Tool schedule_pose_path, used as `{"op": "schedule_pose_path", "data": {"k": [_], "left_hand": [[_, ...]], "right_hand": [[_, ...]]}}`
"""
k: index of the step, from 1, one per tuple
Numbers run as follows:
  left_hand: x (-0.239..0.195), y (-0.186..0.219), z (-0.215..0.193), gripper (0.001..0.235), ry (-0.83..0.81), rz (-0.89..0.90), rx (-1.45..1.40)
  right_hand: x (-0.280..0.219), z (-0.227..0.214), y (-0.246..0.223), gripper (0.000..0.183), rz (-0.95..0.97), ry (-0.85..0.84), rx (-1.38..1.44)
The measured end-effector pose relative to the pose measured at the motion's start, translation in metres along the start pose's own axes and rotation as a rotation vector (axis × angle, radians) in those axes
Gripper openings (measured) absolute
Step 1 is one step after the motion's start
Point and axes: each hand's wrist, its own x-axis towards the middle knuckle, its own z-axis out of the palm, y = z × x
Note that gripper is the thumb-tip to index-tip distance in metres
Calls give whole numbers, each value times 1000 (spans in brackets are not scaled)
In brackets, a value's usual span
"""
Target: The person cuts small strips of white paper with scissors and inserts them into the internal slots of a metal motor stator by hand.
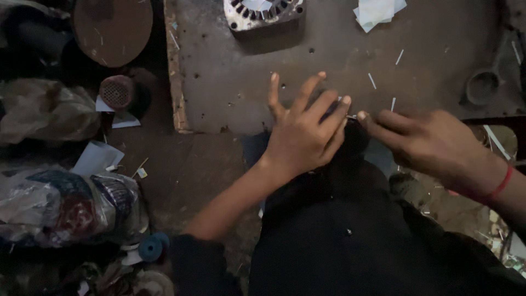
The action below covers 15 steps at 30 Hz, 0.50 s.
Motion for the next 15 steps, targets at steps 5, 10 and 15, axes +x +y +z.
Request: {"op": "schedule_pose_path", "data": {"k": [5, 10, 15], "left_hand": [[1, -2, -5, 9, 43, -22, 90], [-8, -12, 2, 16, 88, -125, -25], [-11, -14, 4, 19, 48, -23, -38]], "right_hand": [[-22, 7, -20, 91, -79, 197, 103], [-40, 7, -34, 69, 138, 465, 264], [-18, -11, -36, 60, 304, 407, 292]]}}
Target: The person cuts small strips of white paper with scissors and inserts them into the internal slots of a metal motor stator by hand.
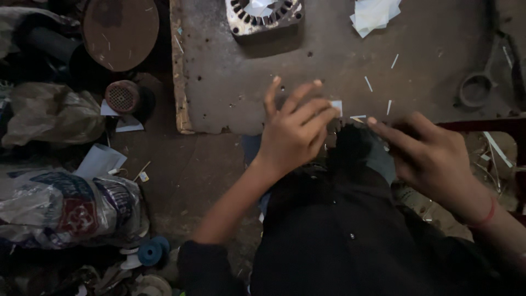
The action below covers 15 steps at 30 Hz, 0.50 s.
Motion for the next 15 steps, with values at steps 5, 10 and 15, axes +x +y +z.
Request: {"op": "schedule_pose_path", "data": {"k": [5, 10, 15], "left_hand": [[-9, -6, -3, 31, 9, 217, 76], [-9, -7, -2, 27, 6, 146, -10], [-10, -5, -10, 28, -30, 81, -102]], "right_hand": [[26, 6, -8, 60, 18, -30, -25], [26, 13, 2, 66, -72, -48, -34], [31, 8, 1, 76, -138, -174, -157]]}}
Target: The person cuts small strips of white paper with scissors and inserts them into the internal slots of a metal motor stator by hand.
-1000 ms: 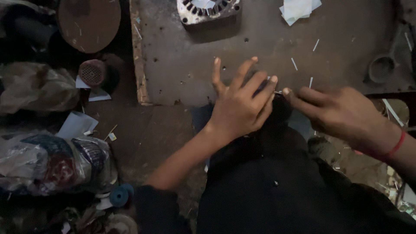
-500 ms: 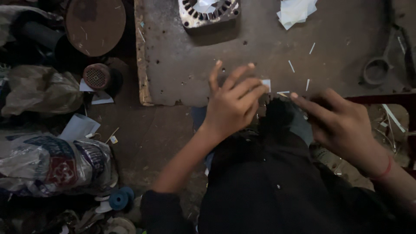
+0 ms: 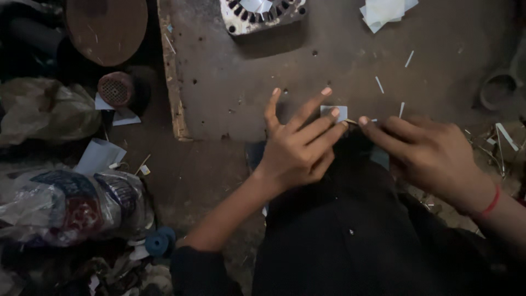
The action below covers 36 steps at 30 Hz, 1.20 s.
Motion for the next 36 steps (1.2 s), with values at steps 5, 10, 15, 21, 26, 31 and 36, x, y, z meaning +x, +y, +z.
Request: {"op": "schedule_pose_path", "data": {"k": [5, 10, 15, 21, 26, 31, 36], "left_hand": [[2, 1, 12, 24, 24, 21, 97], [3, -2, 23, 32, 70, 55, 239], [-2, 2, 9, 27, 117, 152, 192], [32, -32, -24, 9, 336, 30, 101], [93, -119, -45, 11, 460, -57, 330], [118, -116, -18, 30, 395, 58, 454], [150, -87, 17, 51, 85, 109, 318]], "right_hand": [[6, 5, -7, 65, 18, -63, -171], [-5, 12, 18, 58, -254, -82, -223], [-5, 8, 35, 74, -187, -160, 7], [-11, -3, 32, 31, 241, 407, 625], [-17, 5, 26, 20, 287, 528, 663], [-13, 5, 32, 19, 267, 541, 844], [-18, 10, 31, 16, 299, 550, 877]]}}
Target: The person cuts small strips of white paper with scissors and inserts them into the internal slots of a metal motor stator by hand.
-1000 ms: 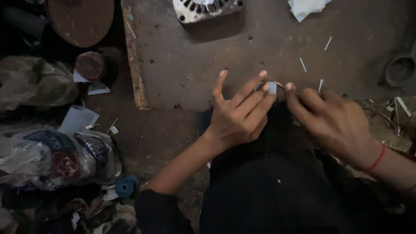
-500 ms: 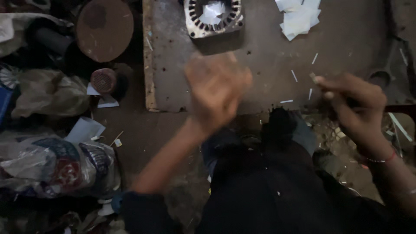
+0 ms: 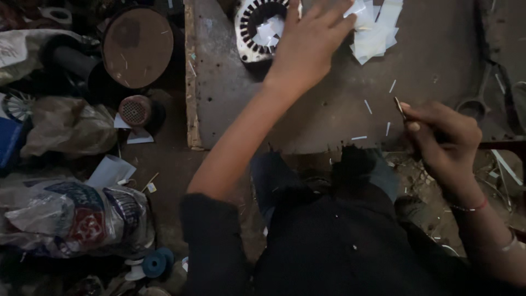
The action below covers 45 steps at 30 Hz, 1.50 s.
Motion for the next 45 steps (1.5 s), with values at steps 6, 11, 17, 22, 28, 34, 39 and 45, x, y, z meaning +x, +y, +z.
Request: {"op": "schedule_pose_path", "data": {"k": [6, 11, 17, 22, 28, 34, 39, 45], "left_hand": [[-15, 22, 2, 28, -160, -87, 83], [-78, 69, -34, 24, -34, -122, -60], [-137, 103, -54, 27, 11, -104, -168], [-142, 91, -44, 34, 72, 92, -138], [-144, 92, -48, 31, 6, -65, -296], [-137, 91, -42, 36, 2, 5, -80], [-131, 93, -49, 43, -54, -89, -213], [-120, 93, -60, 31, -135, -105, -209]], "right_hand": [[0, 1, 6, 15, -74, 39, -43], [2, 2, 0, 15, -77, 19, -117], [-6, 15, -19, 42, -165, -178, -497], [-9, 32, -30, 65, -172, -326, -792], [2, 33, -33, 66, -318, -517, -938], [1, 36, -25, 51, -388, -597, -1157], [7, 20, -5, 58, -554, -772, -1057], [-4, 18, -11, 62, -613, -743, -922]]}}
